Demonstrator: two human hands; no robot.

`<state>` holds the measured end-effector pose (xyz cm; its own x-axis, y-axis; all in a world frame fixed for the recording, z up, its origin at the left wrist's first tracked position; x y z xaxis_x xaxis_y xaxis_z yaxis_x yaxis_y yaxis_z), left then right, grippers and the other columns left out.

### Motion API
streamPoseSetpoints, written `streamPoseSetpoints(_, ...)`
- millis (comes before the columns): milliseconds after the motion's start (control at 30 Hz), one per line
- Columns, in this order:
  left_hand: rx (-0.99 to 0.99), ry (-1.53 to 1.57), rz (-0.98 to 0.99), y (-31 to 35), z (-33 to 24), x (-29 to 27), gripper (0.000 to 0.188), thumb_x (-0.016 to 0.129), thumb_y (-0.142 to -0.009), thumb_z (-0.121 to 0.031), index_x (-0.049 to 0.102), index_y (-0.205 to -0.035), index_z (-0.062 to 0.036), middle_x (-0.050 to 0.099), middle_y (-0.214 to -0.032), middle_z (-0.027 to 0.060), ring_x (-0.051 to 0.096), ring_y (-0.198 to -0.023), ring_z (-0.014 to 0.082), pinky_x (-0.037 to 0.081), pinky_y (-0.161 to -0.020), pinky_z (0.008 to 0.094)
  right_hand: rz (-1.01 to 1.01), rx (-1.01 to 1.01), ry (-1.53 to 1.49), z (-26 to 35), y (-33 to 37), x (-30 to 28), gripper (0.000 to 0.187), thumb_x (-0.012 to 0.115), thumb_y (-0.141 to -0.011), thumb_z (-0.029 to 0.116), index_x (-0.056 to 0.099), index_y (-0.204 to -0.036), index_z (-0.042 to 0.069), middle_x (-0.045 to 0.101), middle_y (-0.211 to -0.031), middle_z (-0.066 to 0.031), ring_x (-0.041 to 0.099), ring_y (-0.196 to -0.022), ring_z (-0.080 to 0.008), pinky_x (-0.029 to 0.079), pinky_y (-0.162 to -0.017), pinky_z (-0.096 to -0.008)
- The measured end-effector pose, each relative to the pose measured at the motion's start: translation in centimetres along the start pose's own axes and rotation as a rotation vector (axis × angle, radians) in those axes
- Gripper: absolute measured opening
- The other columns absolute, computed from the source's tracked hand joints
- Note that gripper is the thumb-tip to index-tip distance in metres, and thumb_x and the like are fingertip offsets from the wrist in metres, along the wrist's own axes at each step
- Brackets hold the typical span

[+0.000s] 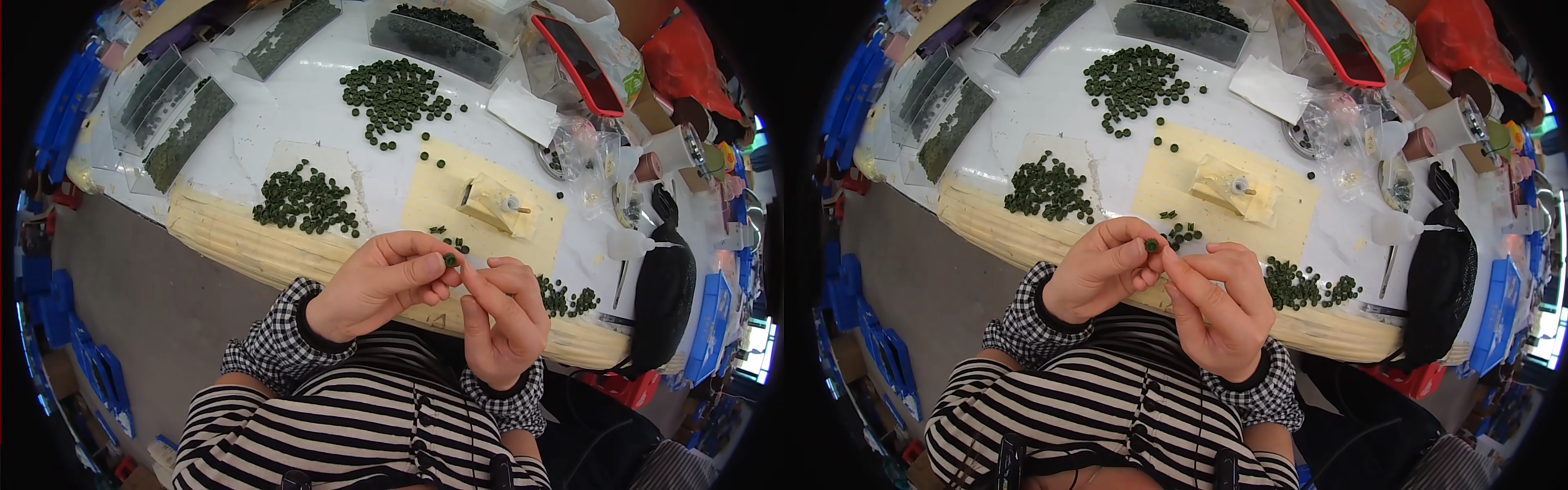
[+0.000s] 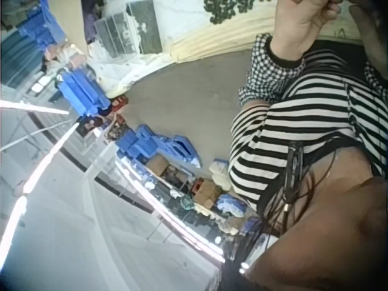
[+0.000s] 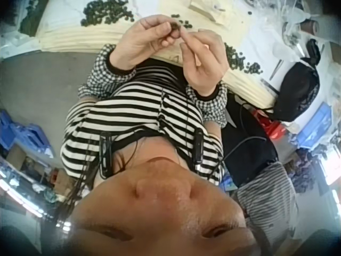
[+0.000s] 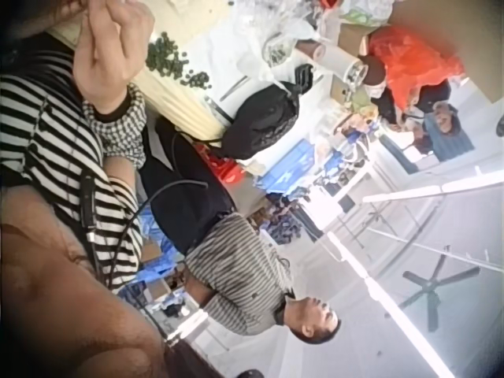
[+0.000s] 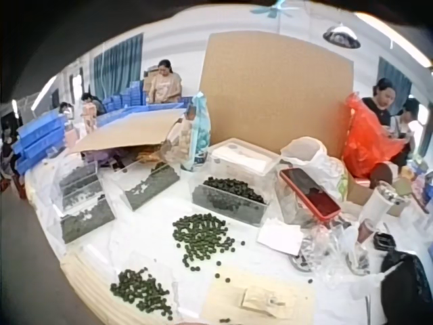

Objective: Picking up small green plastic pieces and placing them into small clear plastic bags.

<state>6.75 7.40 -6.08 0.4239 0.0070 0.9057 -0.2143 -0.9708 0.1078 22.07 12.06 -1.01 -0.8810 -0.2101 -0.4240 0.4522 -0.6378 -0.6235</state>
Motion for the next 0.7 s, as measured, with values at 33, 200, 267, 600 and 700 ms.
streamPoseSetpoints(33, -0.004, 0.009, 0.005, 0.0, 0.0, 0.0, 0.023, 0.058, -0.098, -0.010, 0.063, -0.118, 0.0002, 0.069, -0.103, 0.0110, 0.065, -0.086, 0.0119, 0.056, -0.078, 0.0236, -0.001, -0.001, 0.003, 0.0, 0.0, 0.0, 0.030, 0.074, -0.075, -0.001, 0.074, -0.104, 0.004, 0.066, -0.085, -0.0060, 0.061, -0.076, -0.0213, 0.051, -0.080, -0.0386)
streamPoseSetpoints(200, 0.101, -0.189, -0.047, 0.1, -0.2, 0.2, 0.020, 0.061, -0.096, -0.007, 0.065, -0.114, 0.0012, 0.069, -0.101, 0.0105, 0.066, -0.084, 0.0118, 0.056, -0.078, 0.0236, -0.002, -0.008, 0.011, 0.0, 0.0, 0.0, 0.030, 0.074, -0.075, -0.001, 0.074, -0.105, 0.004, 0.066, -0.085, -0.0060, 0.061, -0.076, -0.0213, 0.051, -0.080, -0.0387)
streamPoseSetpoints(267, 0.202, -0.432, -0.096, 0.2, -0.6, 0.4, 0.018, 0.063, -0.094, -0.003, 0.066, -0.111, 0.0021, 0.070, -0.100, 0.0102, 0.066, -0.083, 0.0120, 0.056, -0.077, 0.0238, 0.003, -0.010, 0.011, 0.0, 0.0, 0.1, 0.030, 0.074, -0.075, -0.001, 0.074, -0.105, 0.004, 0.066, -0.086, -0.0061, 0.061, -0.076, -0.0215, 0.051, -0.080, -0.0386)
streamPoseSetpoints(600, 0.445, -0.785, -0.116, 0.7, -1.2, 1.7, 0.023, 0.066, -0.089, 0.006, 0.068, -0.111, 0.0045, 0.068, -0.101, 0.0122, 0.067, -0.088, 0.0138, 0.056, -0.080, 0.0244, 0.007, 0.004, -0.014, -0.3, 0.1, 0.2, 0.030, 0.073, -0.076, -0.001, 0.074, -0.106, 0.003, 0.066, -0.087, -0.0072, 0.062, -0.077, -0.0226, 0.050, -0.080, -0.0383)
streamPoseSetpoints(700, 0.458, -0.816, -0.105, 0.7, -1.3, 1.6, 0.023, 0.066, -0.089, 0.006, 0.068, -0.111, 0.0041, 0.068, -0.101, 0.0126, 0.067, -0.091, 0.0148, 0.056, -0.081, 0.0250, 0.012, 0.012, -0.021, -0.3, 0.1, 0.1, 0.030, 0.073, -0.076, -0.002, 0.074, -0.106, 0.003, 0.066, -0.087, -0.0073, 0.062, -0.078, -0.0228, 0.051, -0.080, -0.0386)
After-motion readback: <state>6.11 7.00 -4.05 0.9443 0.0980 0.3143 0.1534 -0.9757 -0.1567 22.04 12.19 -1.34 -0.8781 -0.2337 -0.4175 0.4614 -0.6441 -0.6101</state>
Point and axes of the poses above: each hand's wrist, its own y-axis away from the middle knuckle, its own x-axis out of the palm, z = x × y, the point moved 3 cm from there along -y, towards the middle knuckle
